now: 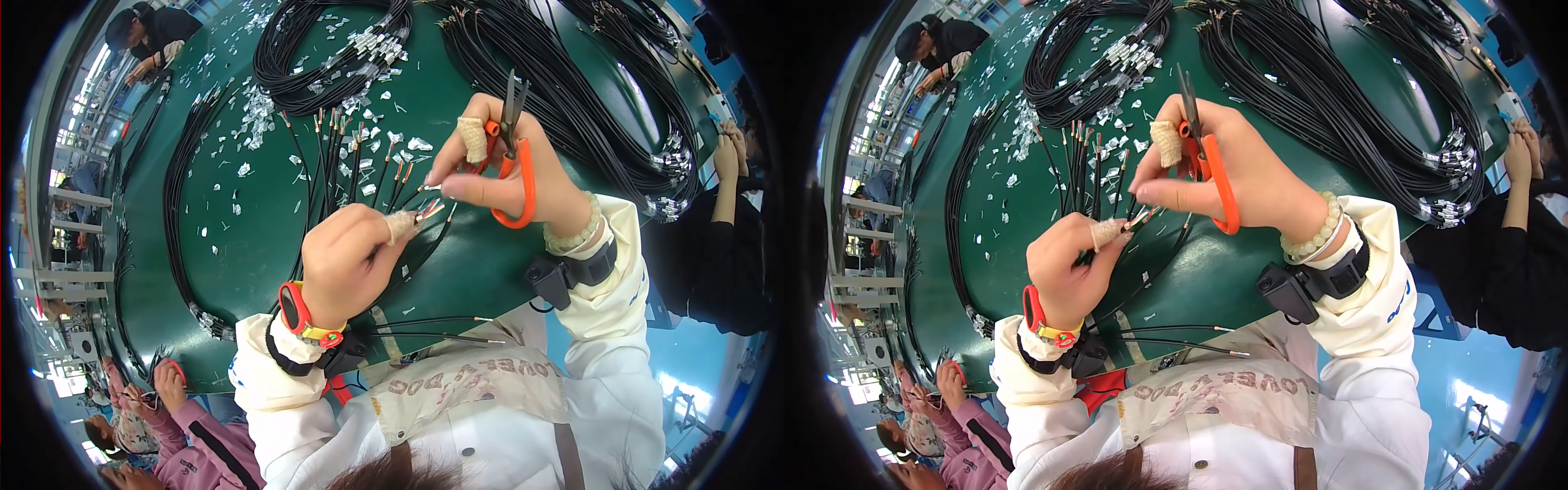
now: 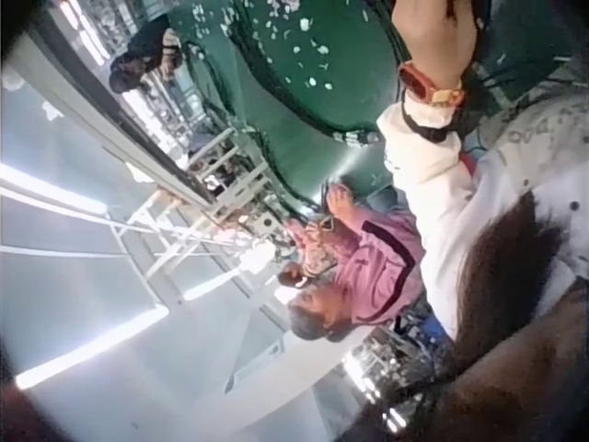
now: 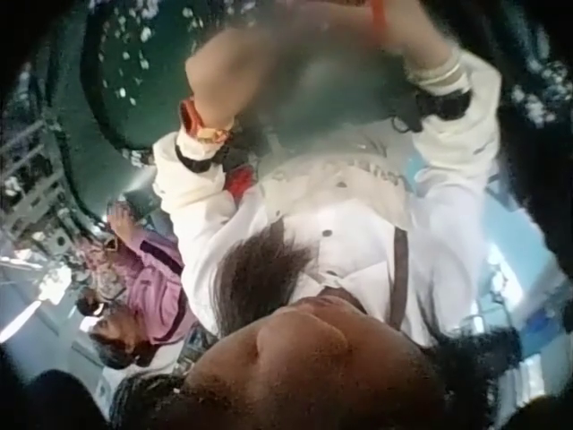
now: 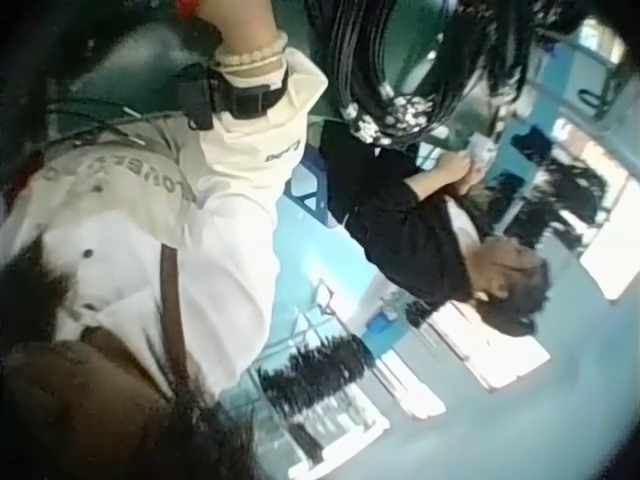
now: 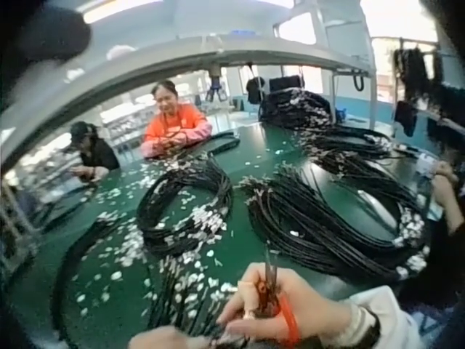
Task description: The person picks up a cable, trims the outer insulation with shears, and peels it away by hand. They then separate the internal wires, trim the ends of each wire with the shears, and set the cable down.
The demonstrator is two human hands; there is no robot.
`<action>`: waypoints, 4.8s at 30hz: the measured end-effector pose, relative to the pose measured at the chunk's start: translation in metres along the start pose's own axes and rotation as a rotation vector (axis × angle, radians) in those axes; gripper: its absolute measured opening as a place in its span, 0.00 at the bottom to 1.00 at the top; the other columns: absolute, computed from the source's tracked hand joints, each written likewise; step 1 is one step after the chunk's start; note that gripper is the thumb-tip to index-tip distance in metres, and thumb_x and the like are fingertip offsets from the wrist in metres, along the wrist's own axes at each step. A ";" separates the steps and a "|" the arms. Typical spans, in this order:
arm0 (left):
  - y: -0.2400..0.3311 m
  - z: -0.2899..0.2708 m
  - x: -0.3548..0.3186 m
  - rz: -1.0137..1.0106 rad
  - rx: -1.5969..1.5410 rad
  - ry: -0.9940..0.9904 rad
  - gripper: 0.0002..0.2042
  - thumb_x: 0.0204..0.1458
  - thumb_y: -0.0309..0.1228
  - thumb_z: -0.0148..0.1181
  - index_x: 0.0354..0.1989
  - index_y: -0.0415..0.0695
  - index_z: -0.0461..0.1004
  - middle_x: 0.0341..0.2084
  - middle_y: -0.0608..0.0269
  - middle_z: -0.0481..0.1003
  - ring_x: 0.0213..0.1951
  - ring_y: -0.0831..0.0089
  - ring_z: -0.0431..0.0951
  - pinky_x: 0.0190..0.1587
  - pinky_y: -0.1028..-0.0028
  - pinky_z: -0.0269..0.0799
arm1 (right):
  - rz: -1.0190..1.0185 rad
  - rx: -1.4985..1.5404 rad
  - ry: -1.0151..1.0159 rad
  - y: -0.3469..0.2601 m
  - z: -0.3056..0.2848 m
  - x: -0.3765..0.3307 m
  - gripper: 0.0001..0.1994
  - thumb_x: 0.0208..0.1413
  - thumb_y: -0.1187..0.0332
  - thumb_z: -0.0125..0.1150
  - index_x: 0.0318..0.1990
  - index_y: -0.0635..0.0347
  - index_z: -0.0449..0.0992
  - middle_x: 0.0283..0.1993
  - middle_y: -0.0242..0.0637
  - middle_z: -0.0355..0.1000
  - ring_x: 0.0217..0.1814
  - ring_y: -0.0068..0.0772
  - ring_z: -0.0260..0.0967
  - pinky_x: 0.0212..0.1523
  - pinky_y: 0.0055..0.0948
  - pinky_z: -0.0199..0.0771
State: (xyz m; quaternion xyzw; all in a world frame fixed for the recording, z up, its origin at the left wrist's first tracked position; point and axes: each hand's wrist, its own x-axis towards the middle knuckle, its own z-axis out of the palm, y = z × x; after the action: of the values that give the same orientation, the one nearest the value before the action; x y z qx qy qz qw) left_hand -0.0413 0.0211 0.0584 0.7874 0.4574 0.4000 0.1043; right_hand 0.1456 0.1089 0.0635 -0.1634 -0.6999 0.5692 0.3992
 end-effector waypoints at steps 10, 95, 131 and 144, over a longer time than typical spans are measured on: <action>0.008 0.007 -0.001 -0.448 -0.573 0.010 0.05 0.50 0.22 0.52 0.32 0.31 0.70 0.23 0.58 0.75 0.22 0.78 0.76 0.24 0.83 0.73 | -0.047 0.086 -0.003 0.007 0.004 0.000 0.18 0.37 0.77 0.65 0.25 0.56 0.56 0.27 0.39 0.71 0.28 0.21 0.66 0.35 0.20 0.66; 0.022 0.035 0.004 -0.523 -0.543 -0.149 0.04 0.45 0.25 0.58 0.26 0.37 0.72 0.18 0.62 0.73 0.22 0.80 0.73 0.23 0.81 0.67 | 0.062 -0.019 -0.098 -0.007 -0.005 -0.013 0.18 0.38 0.77 0.63 0.22 0.54 0.54 0.22 0.30 0.66 0.25 0.17 0.62 0.27 0.17 0.62; -0.033 0.016 -0.002 -0.500 -0.810 0.219 0.04 0.56 0.28 0.40 0.32 0.40 0.59 0.25 0.65 0.66 0.26 0.84 0.61 0.29 0.84 0.59 | 0.611 0.200 -0.503 -0.003 0.024 0.015 0.27 0.58 0.48 0.31 0.34 0.68 0.64 0.22 0.36 0.69 0.19 0.24 0.64 0.28 0.18 0.64; -0.048 0.016 0.000 -0.524 -0.885 0.227 0.05 0.57 0.29 0.41 0.33 0.40 0.58 0.25 0.63 0.67 0.25 0.82 0.65 0.28 0.83 0.61 | 0.666 0.033 -0.586 0.016 0.026 0.029 0.26 0.60 0.52 0.27 0.29 0.68 0.66 0.12 0.36 0.65 0.15 0.24 0.62 0.27 0.19 0.64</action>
State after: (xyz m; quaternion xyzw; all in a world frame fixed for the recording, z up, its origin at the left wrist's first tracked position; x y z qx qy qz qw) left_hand -0.0601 0.0508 0.0223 0.4791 0.4346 0.5980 0.4732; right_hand 0.1045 0.1165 0.0586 -0.2054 -0.6835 0.7002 -0.0188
